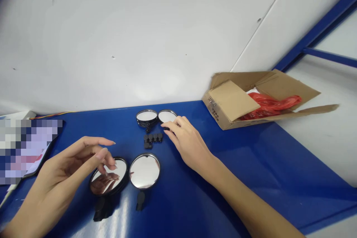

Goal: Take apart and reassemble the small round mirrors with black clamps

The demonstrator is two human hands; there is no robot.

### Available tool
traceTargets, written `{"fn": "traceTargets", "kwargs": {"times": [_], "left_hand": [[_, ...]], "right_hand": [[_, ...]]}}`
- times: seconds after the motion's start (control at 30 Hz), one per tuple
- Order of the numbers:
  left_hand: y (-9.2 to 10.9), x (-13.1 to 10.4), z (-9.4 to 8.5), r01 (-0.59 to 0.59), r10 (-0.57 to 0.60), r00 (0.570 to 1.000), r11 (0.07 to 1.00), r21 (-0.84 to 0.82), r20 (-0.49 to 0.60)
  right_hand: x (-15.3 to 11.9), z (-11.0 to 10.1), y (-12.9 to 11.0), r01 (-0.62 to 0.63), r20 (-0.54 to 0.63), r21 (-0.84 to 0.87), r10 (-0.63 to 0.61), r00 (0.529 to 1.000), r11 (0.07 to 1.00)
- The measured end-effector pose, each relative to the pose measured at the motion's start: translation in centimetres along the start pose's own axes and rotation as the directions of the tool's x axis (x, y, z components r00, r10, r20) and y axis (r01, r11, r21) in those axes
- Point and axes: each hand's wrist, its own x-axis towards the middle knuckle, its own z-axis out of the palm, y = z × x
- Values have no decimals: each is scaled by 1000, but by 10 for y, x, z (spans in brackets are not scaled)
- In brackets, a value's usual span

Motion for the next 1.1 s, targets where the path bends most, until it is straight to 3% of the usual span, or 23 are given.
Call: {"fn": "traceTargets", "kwargs": {"times": [0.3, 0.53, 0.7, 0.8, 0.9, 1.0, 1.1], "left_hand": [[0, 0, 1, 11, -11, 1000, 1000, -2, -1], [0, 2, 0, -33, 34, 999, 999, 37, -38], [-5, 6, -7, -29, 31, 999, 999, -39, 44], [-5, 8, -12, 3, 13, 987, 995, -102, 160], [-2, 6, -11, 102, -62, 978, 976, -195, 199], [1, 6, -5, 164, -117, 972, 960, -228, 206], [2, 8, -3, 186, -146, 970, 961, -205, 193]], "right_hand": [[-1, 1, 2, 3, -64, 10, -3, 998, 1000], [0, -14, -13, -5, -267, 83, 27, 963, 997], [-6, -20, -35, 258, -353, 158, -190, 916, 953], [-13, -12, -48, 439, -337, 229, -352, 873, 869], [-19, -2, -60, 556, -292, 277, -482, 826, 784], [-22, 3, -66, 583, -228, 272, -537, 812, 766], [-21, 0, -65, 514, -196, 342, -476, 858, 786]]}}
